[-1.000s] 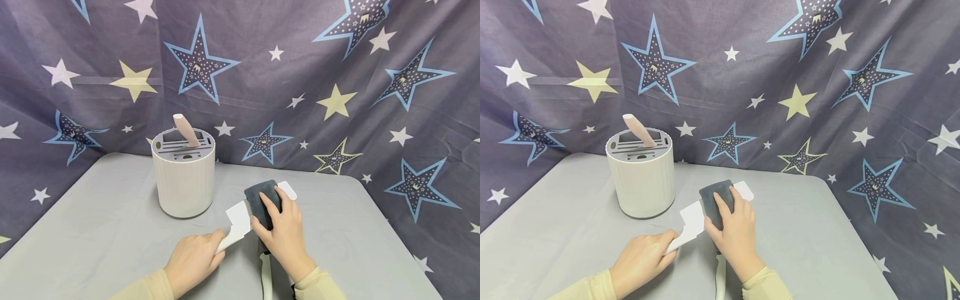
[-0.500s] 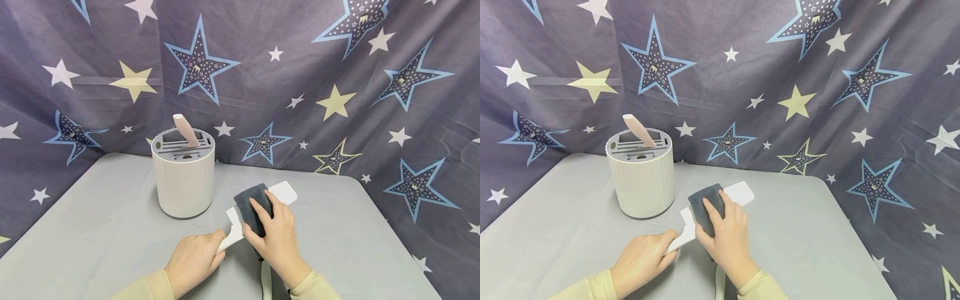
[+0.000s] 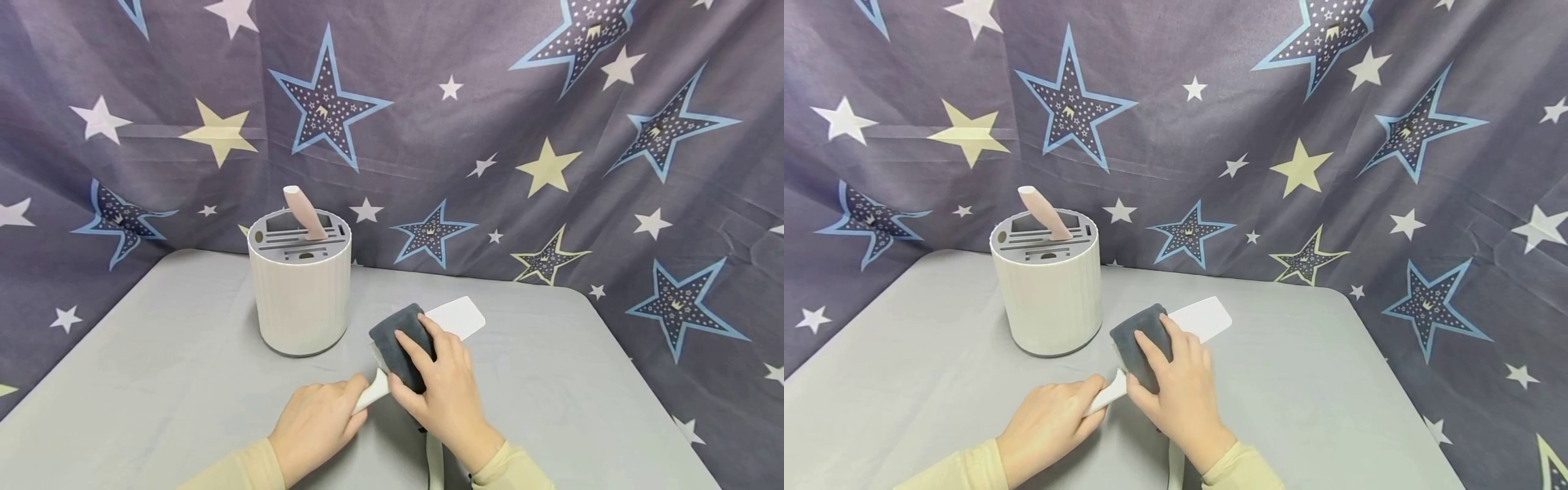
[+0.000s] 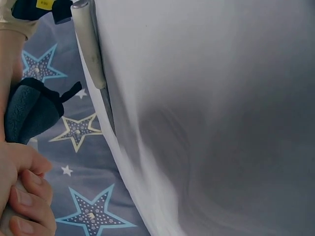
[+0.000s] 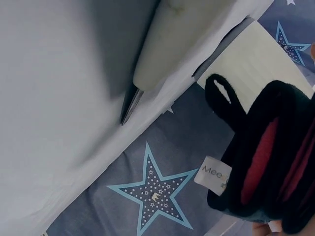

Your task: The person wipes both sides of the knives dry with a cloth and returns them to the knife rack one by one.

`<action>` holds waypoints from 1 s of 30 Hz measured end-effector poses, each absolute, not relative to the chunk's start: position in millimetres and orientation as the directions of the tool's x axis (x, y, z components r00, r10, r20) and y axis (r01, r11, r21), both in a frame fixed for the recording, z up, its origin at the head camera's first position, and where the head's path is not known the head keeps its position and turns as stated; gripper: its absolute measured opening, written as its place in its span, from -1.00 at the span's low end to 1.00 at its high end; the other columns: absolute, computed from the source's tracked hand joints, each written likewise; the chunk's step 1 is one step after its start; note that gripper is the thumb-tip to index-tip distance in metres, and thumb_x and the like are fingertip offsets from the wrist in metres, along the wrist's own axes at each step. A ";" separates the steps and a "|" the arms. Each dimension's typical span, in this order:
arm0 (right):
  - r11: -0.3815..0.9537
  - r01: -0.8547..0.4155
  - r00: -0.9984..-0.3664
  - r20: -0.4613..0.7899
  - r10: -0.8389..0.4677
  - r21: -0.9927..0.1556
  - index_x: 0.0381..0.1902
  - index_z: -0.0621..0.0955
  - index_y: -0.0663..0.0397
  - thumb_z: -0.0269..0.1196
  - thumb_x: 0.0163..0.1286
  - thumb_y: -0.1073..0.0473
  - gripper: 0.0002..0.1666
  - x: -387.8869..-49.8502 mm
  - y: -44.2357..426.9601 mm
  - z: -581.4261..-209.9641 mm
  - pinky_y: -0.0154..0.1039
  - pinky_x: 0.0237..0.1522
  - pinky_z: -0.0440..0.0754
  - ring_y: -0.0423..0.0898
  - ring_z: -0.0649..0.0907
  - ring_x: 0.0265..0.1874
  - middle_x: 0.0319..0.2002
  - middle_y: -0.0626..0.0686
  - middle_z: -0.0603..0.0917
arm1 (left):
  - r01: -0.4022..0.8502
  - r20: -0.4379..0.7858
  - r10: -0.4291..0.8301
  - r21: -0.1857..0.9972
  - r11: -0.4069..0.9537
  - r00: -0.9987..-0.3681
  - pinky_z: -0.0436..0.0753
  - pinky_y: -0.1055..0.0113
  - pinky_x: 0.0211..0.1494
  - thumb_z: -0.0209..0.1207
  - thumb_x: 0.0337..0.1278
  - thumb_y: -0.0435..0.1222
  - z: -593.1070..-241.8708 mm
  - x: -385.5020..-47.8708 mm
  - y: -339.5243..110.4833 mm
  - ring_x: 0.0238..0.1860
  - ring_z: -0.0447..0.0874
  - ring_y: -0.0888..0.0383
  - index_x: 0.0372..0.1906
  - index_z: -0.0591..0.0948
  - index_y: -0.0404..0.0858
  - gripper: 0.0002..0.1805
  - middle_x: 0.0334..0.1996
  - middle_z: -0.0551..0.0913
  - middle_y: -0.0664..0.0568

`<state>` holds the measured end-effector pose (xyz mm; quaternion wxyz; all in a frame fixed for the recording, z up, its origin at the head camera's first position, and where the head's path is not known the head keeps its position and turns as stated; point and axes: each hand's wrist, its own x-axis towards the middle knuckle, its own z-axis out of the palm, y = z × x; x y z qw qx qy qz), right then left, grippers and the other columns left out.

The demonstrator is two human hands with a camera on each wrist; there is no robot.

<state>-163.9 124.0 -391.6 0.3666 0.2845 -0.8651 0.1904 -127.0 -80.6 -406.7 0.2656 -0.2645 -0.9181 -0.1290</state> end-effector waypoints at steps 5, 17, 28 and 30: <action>0.740 -0.666 -0.537 0.752 -0.383 -0.099 0.18 0.62 -0.16 0.36 0.07 0.01 -0.37 -164.8 124.4 -391.8 -0.04 -0.17 0.43 0.09 0.55 -0.05 0.27 0.18 0.50 | 0.561 0.551 0.429 0.087 0.824 -0.716 0.07 0.49 -0.70 0.40 -0.08 -0.22 -406.3 -127.8 -81.7 -0.72 0.08 0.38 -0.41 0.45 -0.10 -0.70 -0.74 0.38 0.27; 0.676 -0.735 -0.478 0.747 -0.461 -0.054 0.14 0.64 -0.17 0.38 0.01 0.03 -0.37 -167.6 126.9 -390.4 -0.03 -0.16 0.46 0.03 0.55 -0.05 0.27 0.14 0.52 | 0.591 0.574 0.463 0.044 0.806 -0.675 0.04 0.51 -0.70 0.41 -0.08 -0.22 -408.9 -131.2 -84.2 -0.72 0.04 0.39 -0.43 0.40 -0.09 -0.66 -0.73 0.31 0.29; 0.650 -0.759 -0.448 0.743 -0.497 -0.022 0.12 0.65 -0.18 0.37 -0.02 0.04 -0.37 -169.9 128.7 -391.3 -0.05 -0.19 0.49 0.02 0.56 -0.08 0.25 0.13 0.53 | 0.586 0.565 0.467 0.037 0.810 -0.680 0.04 0.48 -0.70 0.41 -0.09 -0.20 -409.4 -130.2 -83.7 -0.72 0.05 0.37 -0.44 0.39 -0.10 -0.65 -0.72 0.32 0.28; 0.662 -0.750 -0.444 0.746 -0.497 -0.006 0.11 0.65 -0.18 0.37 -0.02 0.04 -0.38 -170.2 129.0 -391.5 -0.05 -0.20 0.49 0.03 0.57 -0.08 0.24 0.14 0.54 | 0.583 0.566 0.464 0.036 0.812 -0.681 0.05 0.48 -0.70 0.41 -0.09 -0.19 -409.6 -130.3 -83.4 -0.73 0.06 0.36 -0.44 0.39 -0.10 -0.65 -0.72 0.33 0.28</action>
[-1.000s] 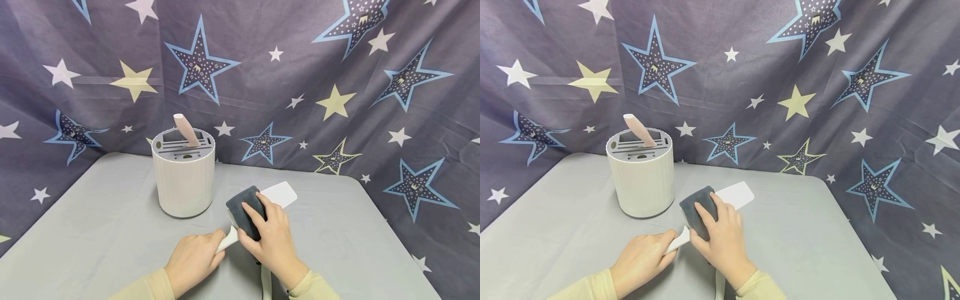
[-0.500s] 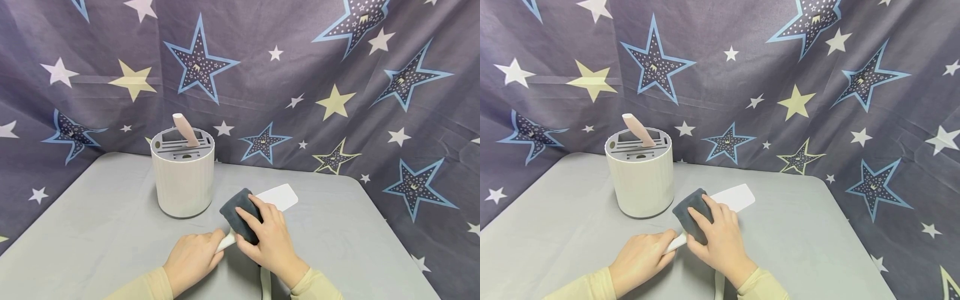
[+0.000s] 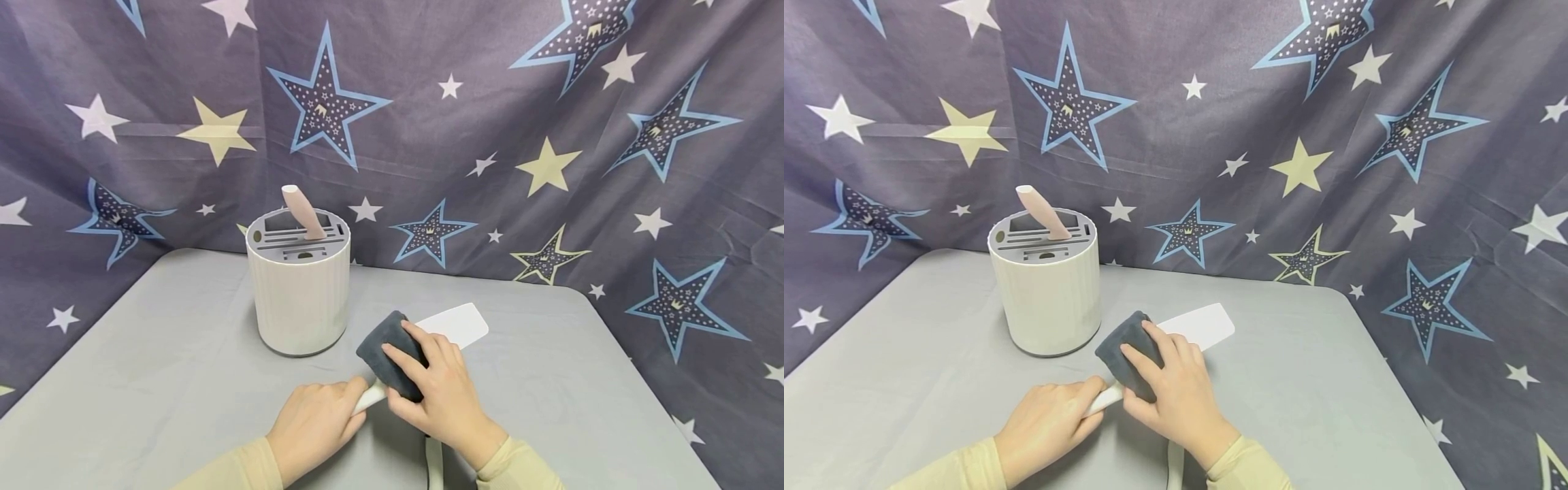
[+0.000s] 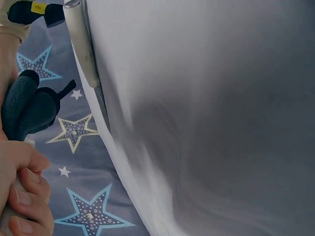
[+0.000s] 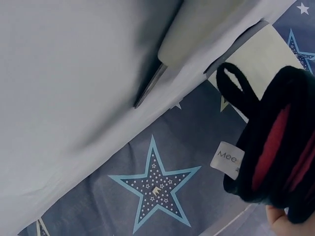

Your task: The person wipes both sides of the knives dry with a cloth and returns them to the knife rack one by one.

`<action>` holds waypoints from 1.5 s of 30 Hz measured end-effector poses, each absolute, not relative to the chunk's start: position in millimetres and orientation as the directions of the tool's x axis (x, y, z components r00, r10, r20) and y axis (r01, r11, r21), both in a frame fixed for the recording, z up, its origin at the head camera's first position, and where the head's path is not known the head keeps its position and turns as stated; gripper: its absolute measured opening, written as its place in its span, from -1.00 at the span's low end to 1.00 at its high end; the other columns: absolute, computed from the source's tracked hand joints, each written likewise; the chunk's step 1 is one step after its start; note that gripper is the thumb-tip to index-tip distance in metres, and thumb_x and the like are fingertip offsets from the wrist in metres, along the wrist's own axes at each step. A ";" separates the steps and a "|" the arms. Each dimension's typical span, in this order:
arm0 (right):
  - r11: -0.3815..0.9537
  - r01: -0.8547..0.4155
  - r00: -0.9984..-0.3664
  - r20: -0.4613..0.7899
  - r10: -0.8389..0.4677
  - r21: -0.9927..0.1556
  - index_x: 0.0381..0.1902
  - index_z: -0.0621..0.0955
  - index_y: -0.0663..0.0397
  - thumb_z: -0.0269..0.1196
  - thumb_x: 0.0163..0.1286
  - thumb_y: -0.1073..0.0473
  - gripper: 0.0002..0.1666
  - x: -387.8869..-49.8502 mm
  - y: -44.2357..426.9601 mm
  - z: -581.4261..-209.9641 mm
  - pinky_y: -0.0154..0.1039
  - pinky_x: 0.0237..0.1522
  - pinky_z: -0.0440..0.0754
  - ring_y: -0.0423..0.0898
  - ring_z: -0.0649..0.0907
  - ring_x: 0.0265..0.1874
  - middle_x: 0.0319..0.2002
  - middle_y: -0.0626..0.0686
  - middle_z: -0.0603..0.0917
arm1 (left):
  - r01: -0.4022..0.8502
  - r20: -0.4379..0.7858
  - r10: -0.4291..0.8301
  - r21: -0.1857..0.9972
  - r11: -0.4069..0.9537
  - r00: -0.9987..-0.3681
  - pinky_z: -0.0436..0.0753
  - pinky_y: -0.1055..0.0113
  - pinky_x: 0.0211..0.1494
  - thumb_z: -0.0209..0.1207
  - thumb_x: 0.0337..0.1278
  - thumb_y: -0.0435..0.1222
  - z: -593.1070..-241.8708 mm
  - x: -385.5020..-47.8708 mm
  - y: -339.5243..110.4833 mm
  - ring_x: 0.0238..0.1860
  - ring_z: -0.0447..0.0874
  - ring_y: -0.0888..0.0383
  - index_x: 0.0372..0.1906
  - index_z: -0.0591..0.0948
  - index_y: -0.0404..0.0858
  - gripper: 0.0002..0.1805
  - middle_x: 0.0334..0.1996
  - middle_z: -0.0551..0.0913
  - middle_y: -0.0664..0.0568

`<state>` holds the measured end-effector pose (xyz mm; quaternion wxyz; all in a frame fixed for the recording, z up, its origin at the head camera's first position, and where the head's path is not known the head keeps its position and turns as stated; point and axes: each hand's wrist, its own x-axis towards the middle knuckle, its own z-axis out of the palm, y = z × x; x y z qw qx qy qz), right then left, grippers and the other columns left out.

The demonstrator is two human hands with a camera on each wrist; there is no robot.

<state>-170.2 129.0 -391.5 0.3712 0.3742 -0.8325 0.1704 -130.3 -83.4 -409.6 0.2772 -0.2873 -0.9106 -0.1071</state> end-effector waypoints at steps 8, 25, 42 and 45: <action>0.694 -0.719 -0.429 0.772 -0.469 0.021 0.10 0.66 -0.17 0.35 0.01 0.03 -0.41 -174.5 131.8 -390.3 -0.03 -0.23 0.52 0.06 0.60 -0.12 0.22 0.15 0.57 | 0.578 0.568 0.454 0.048 0.814 -0.687 0.06 0.48 -0.71 0.39 -0.06 -0.21 -408.5 -131.6 -82.5 -0.73 0.08 0.37 -0.43 0.42 -0.08 -0.69 -0.72 0.36 0.28; 0.748 -0.663 -0.480 0.780 -0.402 -0.022 0.11 0.66 -0.14 0.29 0.05 0.00 -0.43 -181.5 145.1 -389.8 0.03 -0.20 0.52 0.09 0.60 -0.09 0.23 0.16 0.56 | 0.576 0.629 0.436 0.023 0.817 -0.644 0.09 0.41 -0.72 0.41 -0.18 -0.22 -410.0 -131.0 -84.4 -0.76 0.16 0.31 -0.44 0.41 -0.09 -0.66 -0.74 0.38 0.27; 0.811 -0.584 -0.508 0.796 -0.329 -0.037 0.09 0.68 -0.15 0.31 0.03 -0.01 -0.43 -191.2 158.3 -391.1 0.05 -0.22 0.53 0.19 0.61 -0.14 0.19 0.18 0.59 | 0.566 0.630 0.432 0.015 0.824 -0.646 0.09 0.40 -0.73 0.41 -0.18 -0.20 -412.5 -129.4 -89.0 -0.76 0.13 0.30 -0.43 0.39 -0.08 -0.64 -0.73 0.39 0.27; 0.823 -0.566 -0.506 0.806 -0.308 -0.041 0.09 0.68 -0.13 0.32 0.03 0.00 -0.43 -193.5 160.6 -390.6 0.06 -0.26 0.54 0.20 0.61 -0.18 0.18 0.20 0.60 | 0.565 0.631 0.431 0.014 0.825 -0.645 0.07 0.42 -0.73 0.41 -0.18 -0.20 -412.8 -129.3 -89.5 -0.75 0.10 0.32 -0.44 0.38 -0.08 -0.64 -0.73 0.38 0.28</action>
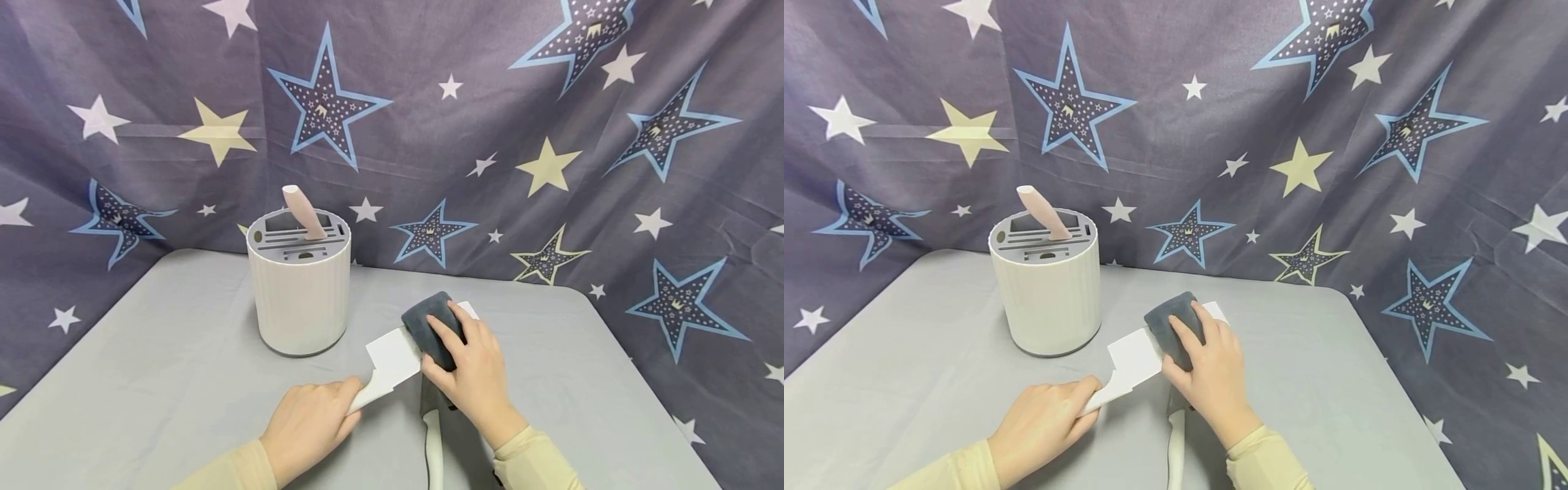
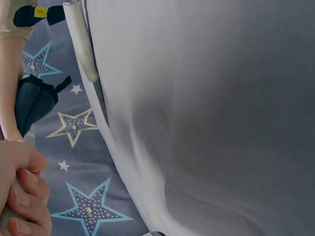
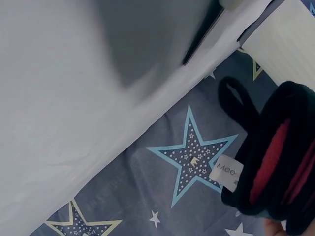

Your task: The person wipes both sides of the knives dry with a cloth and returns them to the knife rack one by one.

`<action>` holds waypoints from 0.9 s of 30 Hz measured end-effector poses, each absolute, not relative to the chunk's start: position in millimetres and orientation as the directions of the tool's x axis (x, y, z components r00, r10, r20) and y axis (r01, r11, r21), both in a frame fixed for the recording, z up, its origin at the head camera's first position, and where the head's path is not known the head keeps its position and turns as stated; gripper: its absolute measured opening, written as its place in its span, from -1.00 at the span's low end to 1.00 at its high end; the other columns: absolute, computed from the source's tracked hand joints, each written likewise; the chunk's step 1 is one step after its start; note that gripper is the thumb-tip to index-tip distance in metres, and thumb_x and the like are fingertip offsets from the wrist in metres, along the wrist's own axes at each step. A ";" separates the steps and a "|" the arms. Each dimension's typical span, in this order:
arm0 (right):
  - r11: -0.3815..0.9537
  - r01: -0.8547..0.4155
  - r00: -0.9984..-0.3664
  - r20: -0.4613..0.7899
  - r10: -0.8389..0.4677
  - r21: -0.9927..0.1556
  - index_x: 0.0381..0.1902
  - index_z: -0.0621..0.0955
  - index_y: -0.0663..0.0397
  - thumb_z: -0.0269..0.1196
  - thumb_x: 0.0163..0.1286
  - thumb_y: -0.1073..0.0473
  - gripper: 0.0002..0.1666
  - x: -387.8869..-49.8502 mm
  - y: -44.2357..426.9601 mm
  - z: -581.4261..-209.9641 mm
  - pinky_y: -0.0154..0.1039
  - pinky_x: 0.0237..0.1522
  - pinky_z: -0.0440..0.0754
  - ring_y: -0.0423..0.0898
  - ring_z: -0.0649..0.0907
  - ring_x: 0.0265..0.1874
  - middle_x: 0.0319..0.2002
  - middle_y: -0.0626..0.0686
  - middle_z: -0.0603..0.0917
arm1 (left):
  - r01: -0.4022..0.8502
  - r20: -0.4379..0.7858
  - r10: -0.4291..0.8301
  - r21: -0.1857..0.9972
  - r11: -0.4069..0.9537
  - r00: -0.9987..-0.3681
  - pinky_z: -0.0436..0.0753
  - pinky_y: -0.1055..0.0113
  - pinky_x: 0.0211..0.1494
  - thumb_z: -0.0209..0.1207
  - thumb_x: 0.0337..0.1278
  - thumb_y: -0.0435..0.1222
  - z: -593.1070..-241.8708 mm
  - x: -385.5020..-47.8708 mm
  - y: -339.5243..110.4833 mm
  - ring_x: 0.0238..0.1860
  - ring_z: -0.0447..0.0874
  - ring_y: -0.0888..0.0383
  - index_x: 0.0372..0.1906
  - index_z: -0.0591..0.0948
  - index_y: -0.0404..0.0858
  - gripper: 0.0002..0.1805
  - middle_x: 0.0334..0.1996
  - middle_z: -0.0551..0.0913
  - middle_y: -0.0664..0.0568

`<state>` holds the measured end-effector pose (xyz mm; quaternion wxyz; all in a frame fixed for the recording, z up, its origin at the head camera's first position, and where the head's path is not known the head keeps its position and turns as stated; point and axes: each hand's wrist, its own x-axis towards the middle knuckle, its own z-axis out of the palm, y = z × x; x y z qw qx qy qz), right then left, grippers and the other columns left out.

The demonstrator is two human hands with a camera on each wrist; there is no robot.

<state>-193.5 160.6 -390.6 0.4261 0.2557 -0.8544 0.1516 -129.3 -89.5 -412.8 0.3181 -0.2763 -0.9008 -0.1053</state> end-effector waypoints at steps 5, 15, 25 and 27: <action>0.848 -0.524 -0.535 0.805 -0.258 -0.076 0.10 0.68 -0.12 0.33 0.05 0.00 -0.43 -196.1 163.6 -387.7 0.08 -0.27 0.55 0.20 0.62 -0.19 0.18 0.19 0.60 | 0.566 0.640 0.428 0.014 0.824 -0.638 0.05 0.43 -0.73 0.40 -0.19 -0.20 -412.6 -129.7 -89.3 -0.75 0.08 0.32 -0.44 0.38 -0.08 -0.64 -0.73 0.37 0.28; 0.887 -0.436 -0.624 0.762 -0.174 -0.154 0.08 0.69 -0.10 0.33 0.06 0.01 -0.45 -204.2 172.3 -384.4 0.13 -0.26 0.55 0.23 0.61 -0.18 0.19 0.18 0.59 | 0.563 0.634 0.425 0.020 0.826 -0.646 0.04 0.44 -0.73 0.41 -0.18 -0.21 -413.3 -128.7 -90.7 -0.75 0.05 0.33 -0.44 0.38 -0.07 -0.64 -0.73 0.36 0.30; 0.899 -0.365 -0.699 0.709 -0.094 -0.241 0.11 0.66 -0.06 0.29 0.05 0.06 -0.42 -208.8 179.7 -379.9 0.19 -0.07 0.54 0.31 0.60 -0.09 0.22 0.21 0.57 | 0.567 0.659 0.425 0.003 0.824 -0.621 0.05 0.44 -0.73 0.42 -0.23 -0.20 -413.6 -127.8 -90.4 -0.76 0.06 0.33 -0.45 0.39 -0.07 -0.63 -0.74 0.35 0.30; 0.893 -0.355 -0.719 0.691 -0.073 -0.276 0.12 0.66 -0.05 0.28 0.06 0.08 -0.42 -209.7 181.0 -378.5 0.20 -0.05 0.54 0.33 0.60 -0.07 0.23 0.22 0.56 | 0.567 0.660 0.425 0.002 0.823 -0.619 0.05 0.44 -0.73 0.42 -0.23 -0.20 -414.0 -127.8 -90.2 -0.76 0.06 0.33 -0.45 0.39 -0.07 -0.63 -0.74 0.35 0.30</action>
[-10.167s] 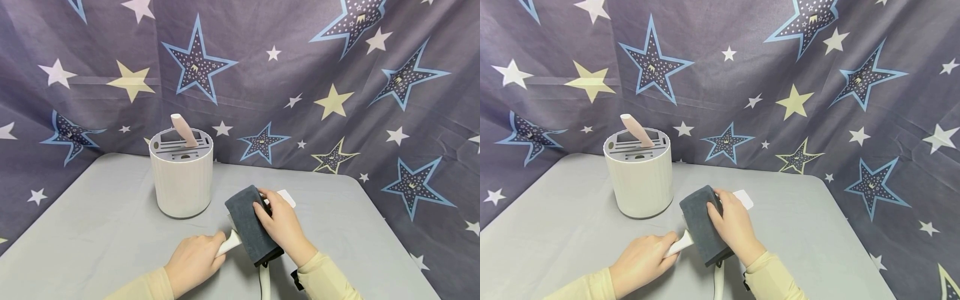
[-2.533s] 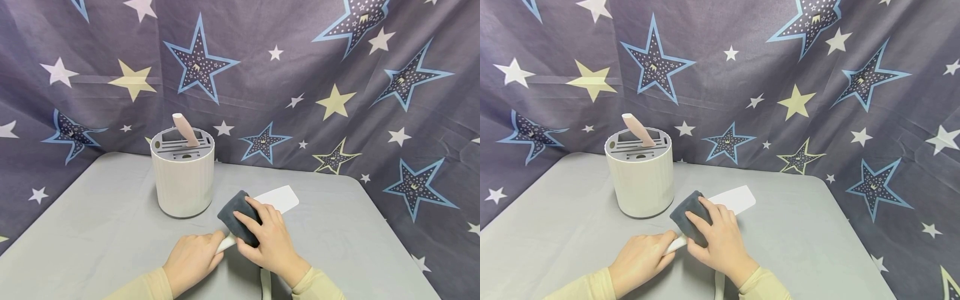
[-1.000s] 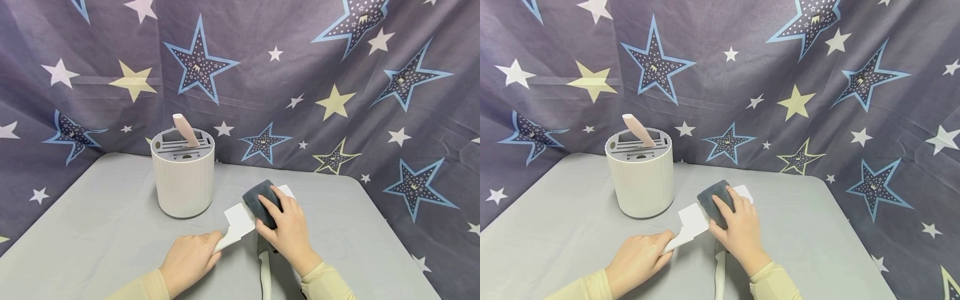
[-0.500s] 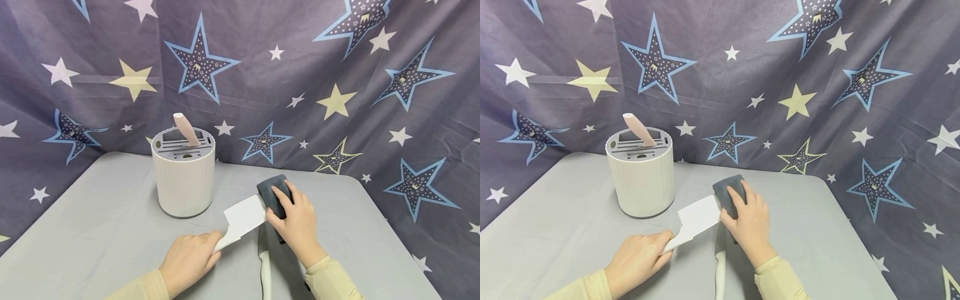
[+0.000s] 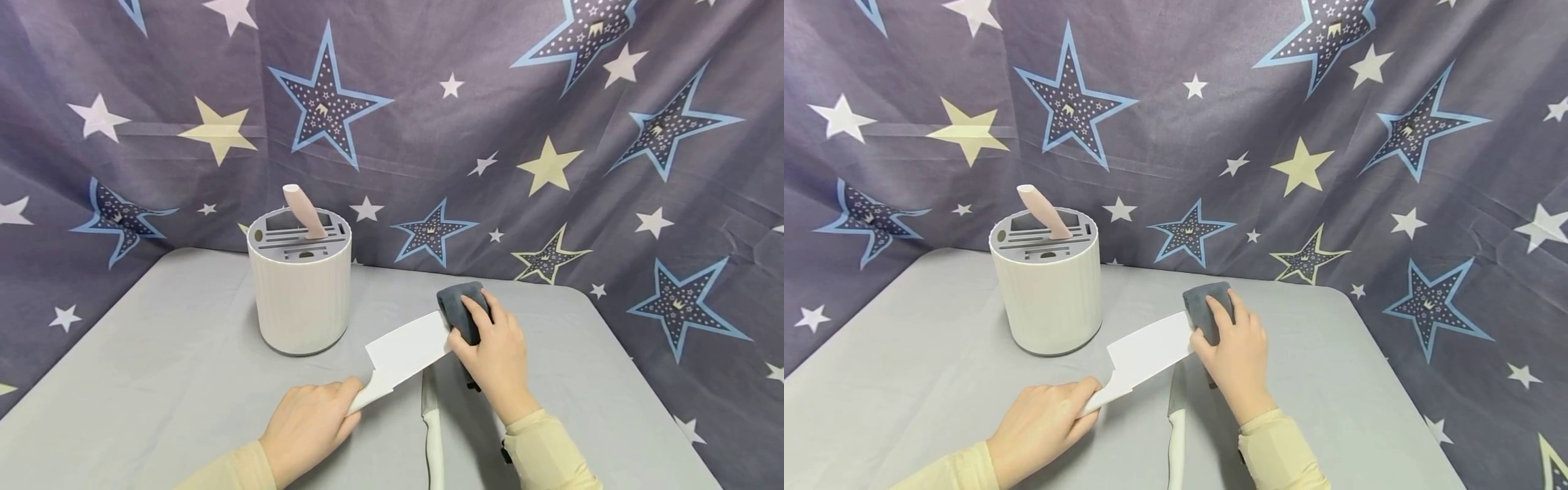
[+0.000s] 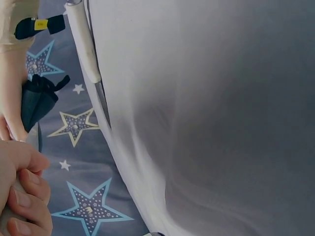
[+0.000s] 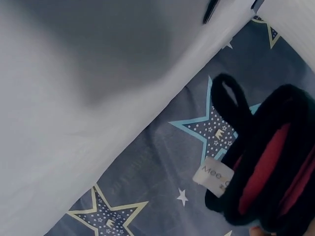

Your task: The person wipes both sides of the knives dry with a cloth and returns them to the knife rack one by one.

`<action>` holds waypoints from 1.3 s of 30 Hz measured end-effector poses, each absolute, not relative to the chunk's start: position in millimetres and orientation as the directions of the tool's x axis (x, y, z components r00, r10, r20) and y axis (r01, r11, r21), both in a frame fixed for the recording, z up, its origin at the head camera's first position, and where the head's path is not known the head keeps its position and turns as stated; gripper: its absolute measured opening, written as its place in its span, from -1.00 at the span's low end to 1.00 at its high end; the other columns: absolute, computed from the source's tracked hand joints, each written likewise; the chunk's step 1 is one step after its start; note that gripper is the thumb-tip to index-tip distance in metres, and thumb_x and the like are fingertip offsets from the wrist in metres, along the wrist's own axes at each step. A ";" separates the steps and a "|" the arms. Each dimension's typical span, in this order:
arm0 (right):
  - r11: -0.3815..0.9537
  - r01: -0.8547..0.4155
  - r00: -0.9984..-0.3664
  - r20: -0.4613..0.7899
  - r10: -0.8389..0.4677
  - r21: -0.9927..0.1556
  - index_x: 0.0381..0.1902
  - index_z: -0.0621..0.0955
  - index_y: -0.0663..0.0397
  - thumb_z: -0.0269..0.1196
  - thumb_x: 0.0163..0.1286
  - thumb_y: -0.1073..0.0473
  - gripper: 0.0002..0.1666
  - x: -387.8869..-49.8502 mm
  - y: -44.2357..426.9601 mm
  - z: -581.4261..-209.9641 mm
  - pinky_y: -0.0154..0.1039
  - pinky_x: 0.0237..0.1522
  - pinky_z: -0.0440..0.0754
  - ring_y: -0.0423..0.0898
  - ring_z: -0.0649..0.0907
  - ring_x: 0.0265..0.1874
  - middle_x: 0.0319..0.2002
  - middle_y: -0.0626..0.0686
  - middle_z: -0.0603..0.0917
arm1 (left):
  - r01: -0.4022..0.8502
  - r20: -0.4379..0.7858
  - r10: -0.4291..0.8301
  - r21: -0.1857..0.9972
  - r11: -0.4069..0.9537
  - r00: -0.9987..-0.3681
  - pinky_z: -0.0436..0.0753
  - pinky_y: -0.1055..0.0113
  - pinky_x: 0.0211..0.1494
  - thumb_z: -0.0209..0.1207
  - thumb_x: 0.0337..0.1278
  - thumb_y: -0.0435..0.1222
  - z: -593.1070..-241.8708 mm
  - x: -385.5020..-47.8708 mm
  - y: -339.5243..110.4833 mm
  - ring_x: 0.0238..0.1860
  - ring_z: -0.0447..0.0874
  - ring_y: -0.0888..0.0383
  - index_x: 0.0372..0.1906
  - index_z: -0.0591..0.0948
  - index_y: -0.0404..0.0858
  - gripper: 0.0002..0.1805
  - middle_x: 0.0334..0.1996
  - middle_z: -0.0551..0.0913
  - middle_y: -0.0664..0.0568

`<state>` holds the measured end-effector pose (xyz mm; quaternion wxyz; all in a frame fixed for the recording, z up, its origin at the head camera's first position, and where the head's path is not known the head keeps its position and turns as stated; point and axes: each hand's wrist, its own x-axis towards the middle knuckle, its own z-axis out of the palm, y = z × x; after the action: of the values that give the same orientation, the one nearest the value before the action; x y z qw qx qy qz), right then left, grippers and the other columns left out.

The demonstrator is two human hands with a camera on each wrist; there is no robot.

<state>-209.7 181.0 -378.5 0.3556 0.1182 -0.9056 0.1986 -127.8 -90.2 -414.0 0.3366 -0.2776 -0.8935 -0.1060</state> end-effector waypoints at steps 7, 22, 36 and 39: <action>0.827 -0.265 -0.834 0.549 0.062 -0.496 0.24 0.59 -0.09 0.30 0.16 0.04 -0.38 -214.7 187.4 -375.5 0.20 0.01 0.52 0.32 0.53 0.14 0.34 0.19 0.47 | 0.563 0.654 0.423 0.005 0.827 -0.628 0.04 0.44 -0.73 0.41 -0.22 -0.21 -413.9 -127.4 -90.4 -0.75 0.06 0.34 -0.45 0.38 -0.07 -0.64 -0.74 0.34 0.30; 0.688 -0.176 -0.889 0.413 0.195 -0.704 0.27 0.56 -0.13 0.24 0.22 0.08 -0.40 -221.7 200.6 -377.7 0.13 0.11 0.52 0.21 0.55 0.18 0.32 0.17 0.51 | 0.556 0.667 0.418 -0.008 0.831 -0.616 0.02 0.45 -0.73 0.37 -0.24 -0.22 -414.2 -127.1 -91.5 -0.75 0.02 0.34 -0.49 0.35 -0.08 -0.64 -0.76 0.31 0.29; -0.105 -0.007 -0.969 -0.019 0.248 -0.994 0.20 0.50 -0.03 0.05 0.43 0.18 -0.61 -223.2 210.8 -377.2 -0.41 -0.40 0.64 -0.32 0.62 -0.47 -0.11 -0.06 0.61 | 0.552 0.664 0.409 0.007 0.834 -0.626 0.03 0.46 -0.73 0.38 -0.20 -0.20 -412.9 -127.0 -92.2 -0.74 0.01 0.36 -0.45 0.38 -0.08 -0.66 -0.76 0.29 0.28; -0.372 0.023 -0.978 -0.098 0.183 -0.928 -0.02 0.53 -0.01 -0.04 0.49 0.20 -0.76 -222.1 212.8 -376.6 -0.44 -0.49 0.62 -0.30 0.62 -0.56 -0.28 -0.14 0.65 | 0.547 0.669 0.394 0.024 0.837 -0.631 0.03 0.47 -0.73 0.38 -0.17 -0.19 -410.0 -127.7 -91.1 -0.73 0.00 0.37 -0.43 0.41 -0.07 -0.68 -0.76 0.27 0.29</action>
<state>-222.1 212.8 -376.6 0.0486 -0.0922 -0.5581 0.8232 -127.7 -91.1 -410.0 0.3401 -0.2625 -0.8959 -0.1130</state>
